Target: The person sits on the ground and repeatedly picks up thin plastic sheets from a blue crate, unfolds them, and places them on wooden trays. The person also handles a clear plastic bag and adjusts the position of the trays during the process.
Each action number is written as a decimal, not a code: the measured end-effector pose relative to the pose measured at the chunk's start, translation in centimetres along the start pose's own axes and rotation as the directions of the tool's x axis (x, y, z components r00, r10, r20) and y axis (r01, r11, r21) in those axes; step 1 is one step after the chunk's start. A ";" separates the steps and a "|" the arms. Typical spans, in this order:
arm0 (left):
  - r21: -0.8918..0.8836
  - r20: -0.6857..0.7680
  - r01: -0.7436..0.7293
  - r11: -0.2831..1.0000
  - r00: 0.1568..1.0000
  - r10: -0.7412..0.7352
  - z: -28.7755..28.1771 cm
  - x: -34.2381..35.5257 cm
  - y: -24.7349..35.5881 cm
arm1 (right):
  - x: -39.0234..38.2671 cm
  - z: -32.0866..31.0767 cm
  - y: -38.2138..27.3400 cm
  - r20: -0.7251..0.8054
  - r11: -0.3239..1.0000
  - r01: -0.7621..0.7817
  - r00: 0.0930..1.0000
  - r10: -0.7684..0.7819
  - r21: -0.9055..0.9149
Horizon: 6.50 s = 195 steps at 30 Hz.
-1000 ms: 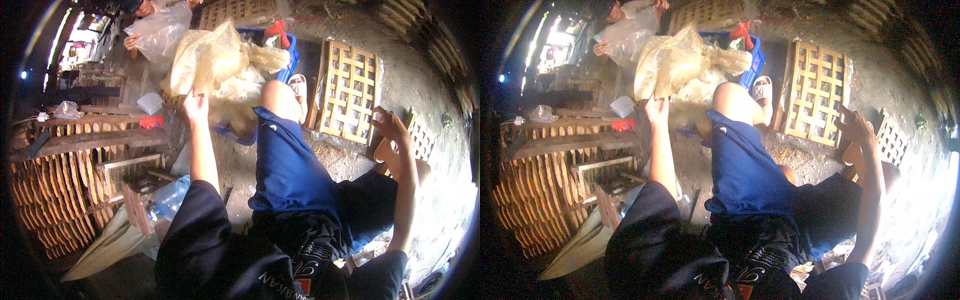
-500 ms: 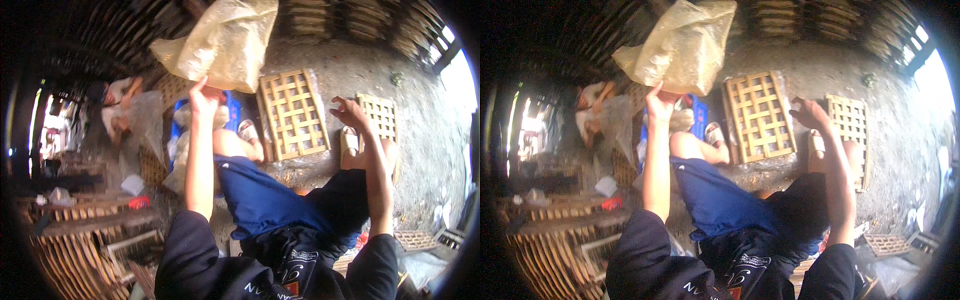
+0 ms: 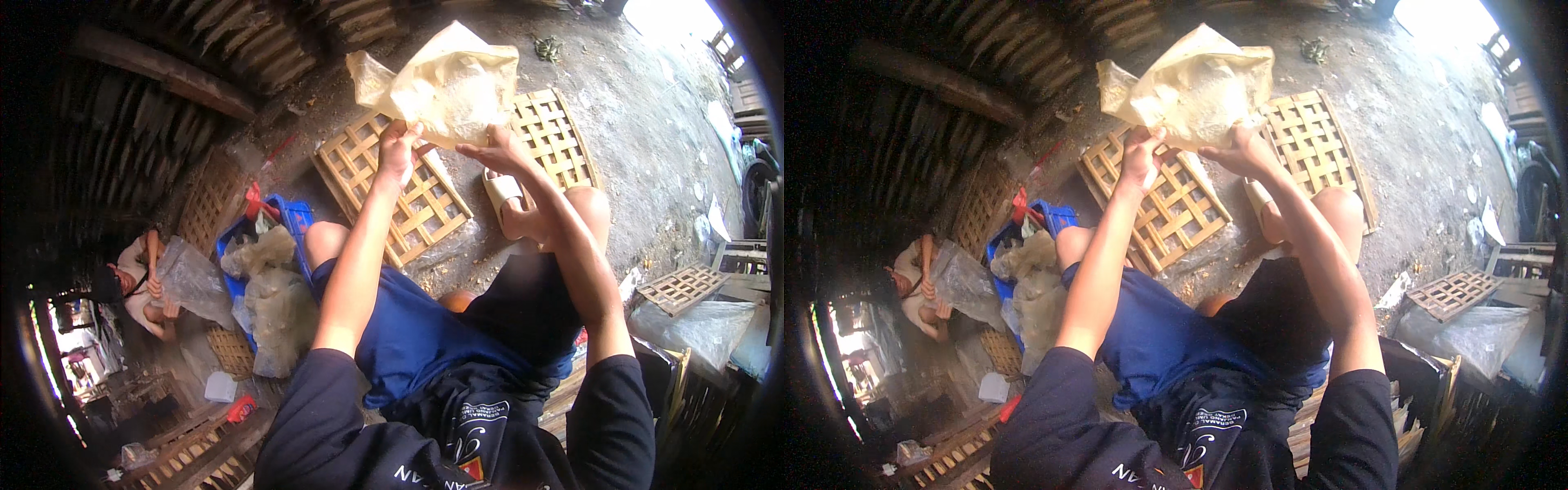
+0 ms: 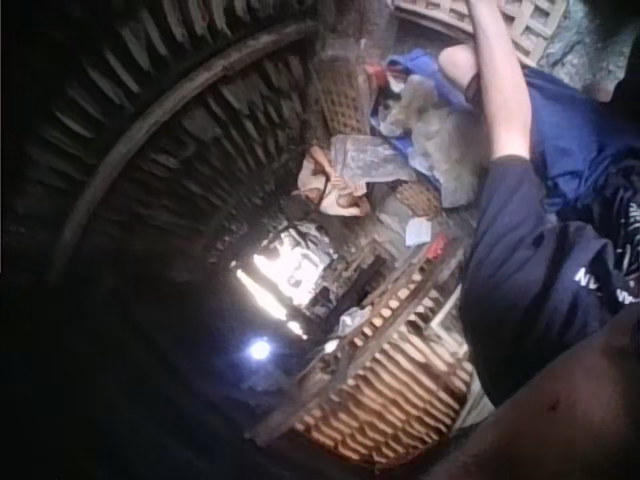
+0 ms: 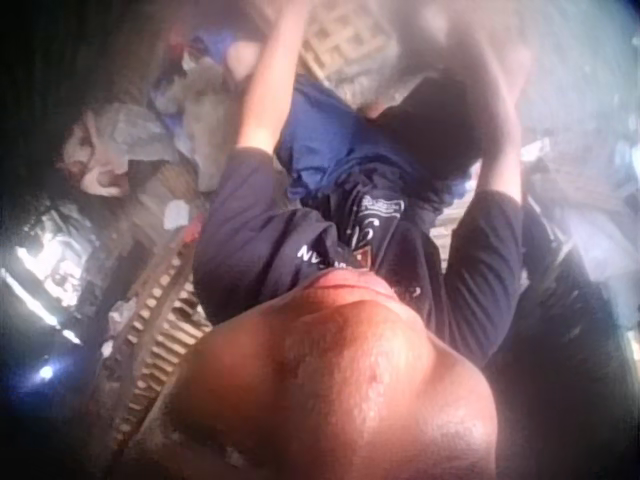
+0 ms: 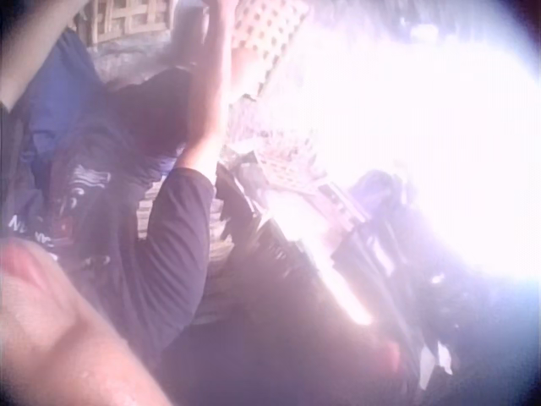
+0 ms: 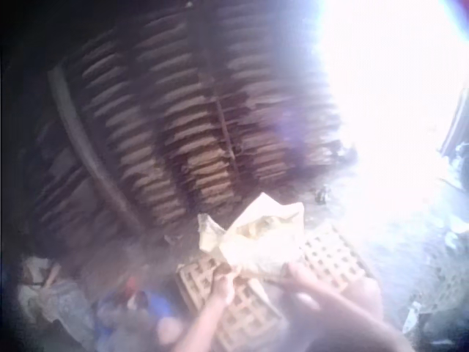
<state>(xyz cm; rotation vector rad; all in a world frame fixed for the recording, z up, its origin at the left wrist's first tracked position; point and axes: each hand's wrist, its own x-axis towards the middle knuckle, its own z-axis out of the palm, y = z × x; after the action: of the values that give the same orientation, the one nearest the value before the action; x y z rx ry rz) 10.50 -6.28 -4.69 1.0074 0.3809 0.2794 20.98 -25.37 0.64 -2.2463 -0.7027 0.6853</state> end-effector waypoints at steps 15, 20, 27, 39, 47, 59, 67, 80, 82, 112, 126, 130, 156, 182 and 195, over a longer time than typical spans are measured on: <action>0.782 0.271 -0.529 0.330 0.765 0.585 0.9 1.5 -1.0 | 3.4 1.1 -0.3 -0.439 0.967 0.095 0.877 -0.194 -0.238; 0.809 0.396 -0.552 0.202 0.765 0.507 1.8 0.6 -1.2 | 2.4 0.1 -2.6 -0.377 0.940 0.263 0.865 -0.330 -0.219; 0.848 0.464 -0.522 0.093 0.815 0.349 1.5 0.0 -1.5 | 3.8 0.6 1.5 -0.376 0.945 0.205 0.880 -0.291 -0.253; 0.925 0.282 -0.337 0.176 0.919 0.275 0.5 0.0 -0.9 | 2.6 -2.2 2.1 -0.616 0.933 0.327 0.706 -0.349 -0.154; 0.639 0.011 0.029 0.768 0.999 -0.047 -2.7 0.0 -0.5 | 0.6 -3.5 0.4 -0.641 0.944 0.292 0.756 -0.129 0.154; 0.090 0.344 0.030 0.995 0.937 -0.059 1.3 -4.8 2.5 | -7.3 -4.1 2.0 -0.506 0.948 0.308 0.807 -0.305 -0.081; 0.082 0.333 -0.072 0.994 0.942 0.041 3.2 -5.9 1.6 | -13.2 -3.5 7.7 -0.419 0.999 -0.040 0.907 0.045 0.020; 0.324 0.574 -0.017 0.946 0.798 -0.182 12.1 -10.9 -1.2 | -20.4 -7.8 12.5 -0.498 0.975 -0.059 0.852 0.162 0.216; 0.336 0.574 0.031 0.942 0.786 -0.230 12.6 -12.0 -1.2 | -20.7 -7.9 11.8 -0.591 0.993 0.078 0.807 -0.013 0.084; 0.613 0.433 0.152 0.775 0.756 -0.491 11.6 -10.4 -8.2 | -23.0 -6.4 13.2 0.065 0.981 -0.120 0.992 0.111 0.151; 0.600 0.675 -0.062 0.798 0.574 -0.463 12.5 -11.4 -8.2 | -22.9 -4.3 13.0 -0.130 0.999 0.030 0.991 -0.028 0.013; 0.683 0.601 -0.079 0.726 0.626 -0.497 13.0 -11.6 -8.0 | -22.9 -3.3 13.8 -0.166 1.000 0.019 0.986 -0.019 -0.002; 0.728 0.577 -0.302 0.616 0.755 -0.312 13.8 -12.4 -10.5 | -23.9 -2.2 14.6 -0.078 1.000 -0.005 0.997 0.005 0.002; 0.710 0.461 -0.189 0.678 0.853 -0.245 13.5 -12.3 -7.9 | -23.2 -1.8 14.6 -0.076 0.993 -0.041 0.997 0.032 -0.113; 0.727 0.482 -0.214 0.652 0.836 -0.262 14.1 -13.1 -8.4 | -22.9 -0.8 14.0 -0.204 0.999 0.025 0.979 -0.030 -0.023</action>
<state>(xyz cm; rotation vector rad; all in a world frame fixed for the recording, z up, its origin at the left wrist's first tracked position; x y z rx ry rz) 5.21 -26.54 -2.86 1.8689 -0.0579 -0.2548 9.14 -49.20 -2.84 -2.2812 -0.6402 0.4274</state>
